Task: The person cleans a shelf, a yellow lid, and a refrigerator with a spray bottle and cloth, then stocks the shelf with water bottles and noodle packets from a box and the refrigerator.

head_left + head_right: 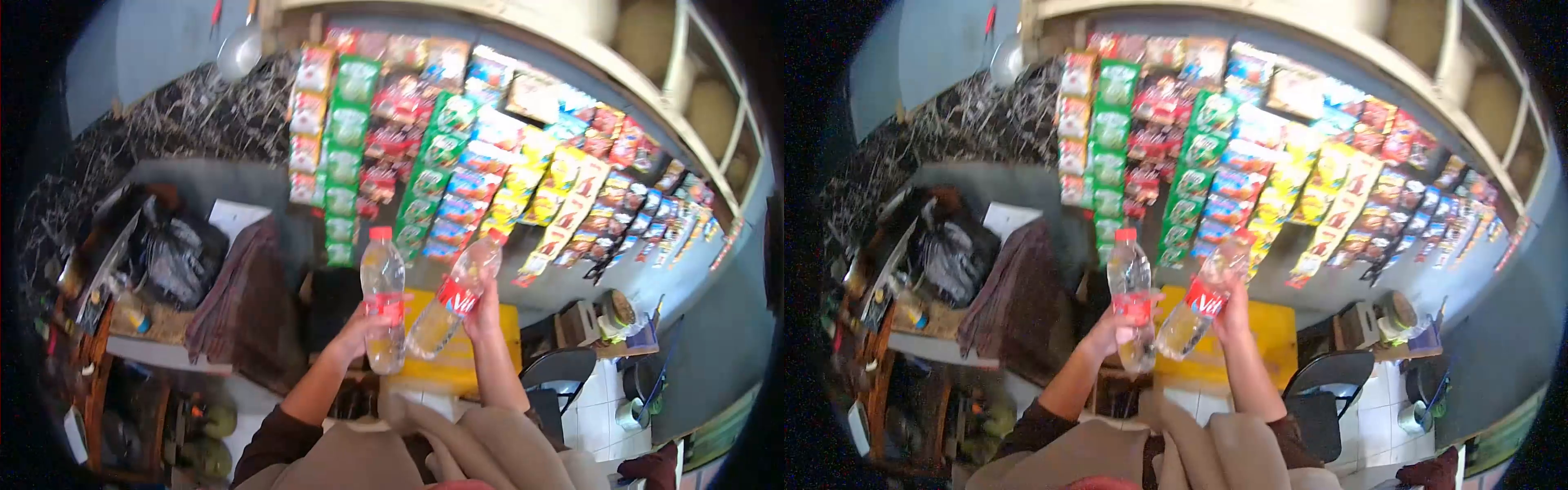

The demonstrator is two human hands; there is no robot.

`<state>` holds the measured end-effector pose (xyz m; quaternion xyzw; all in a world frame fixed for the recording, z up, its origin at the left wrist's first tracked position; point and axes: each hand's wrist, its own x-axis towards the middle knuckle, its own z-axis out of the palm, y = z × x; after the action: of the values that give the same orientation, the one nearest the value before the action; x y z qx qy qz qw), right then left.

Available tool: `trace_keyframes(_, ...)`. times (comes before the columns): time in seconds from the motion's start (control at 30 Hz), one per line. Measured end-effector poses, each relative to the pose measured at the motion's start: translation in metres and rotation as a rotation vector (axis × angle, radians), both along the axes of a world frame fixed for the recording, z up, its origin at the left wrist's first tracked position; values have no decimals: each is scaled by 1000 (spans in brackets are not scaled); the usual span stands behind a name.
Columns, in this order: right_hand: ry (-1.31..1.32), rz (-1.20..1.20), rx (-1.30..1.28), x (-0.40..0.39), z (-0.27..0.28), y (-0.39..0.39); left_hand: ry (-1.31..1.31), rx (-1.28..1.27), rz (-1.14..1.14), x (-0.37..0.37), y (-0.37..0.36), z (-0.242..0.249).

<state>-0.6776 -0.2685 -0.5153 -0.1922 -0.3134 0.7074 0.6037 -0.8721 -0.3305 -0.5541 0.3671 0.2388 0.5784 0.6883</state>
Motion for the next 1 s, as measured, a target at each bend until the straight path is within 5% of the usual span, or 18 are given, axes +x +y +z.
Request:
trace_keyframes(0.03, -54, -10, 31, 10, 7, -2, 5, 39, -31, 6, 6, 0)
trace_keyframes(0.1, -92, -78, 90, 25, 31, -11, -141, 24, -530, 16, 18, -5)
trace_keyframes(0.27, -214, -161, 119, 82, 72, -19, -160, 16, -599, 90, 11, 51)
trace_keyframes(0.33, -707, -234, 484, 112, 83, -25, -140, 75, -635, 112, 22, 63)
trace_keyframes(0.5, -534, -259, 331, 187, 89, -15, -118, 104, -694, 195, 38, 102)
trace_keyframes(0.73, -472, -632, 580, 306, 123, -12, -26, 279, -590, 312, 92, 135)
trace_keyframes(0.83, -484, -567, 529, 347, 147, -20, 16, 473, -253, 351, 96, 163)
trace_keyframes(1.0, -479, -498, 610, 396, 197, 0, 73, 670, -248, 383, 112, 241)
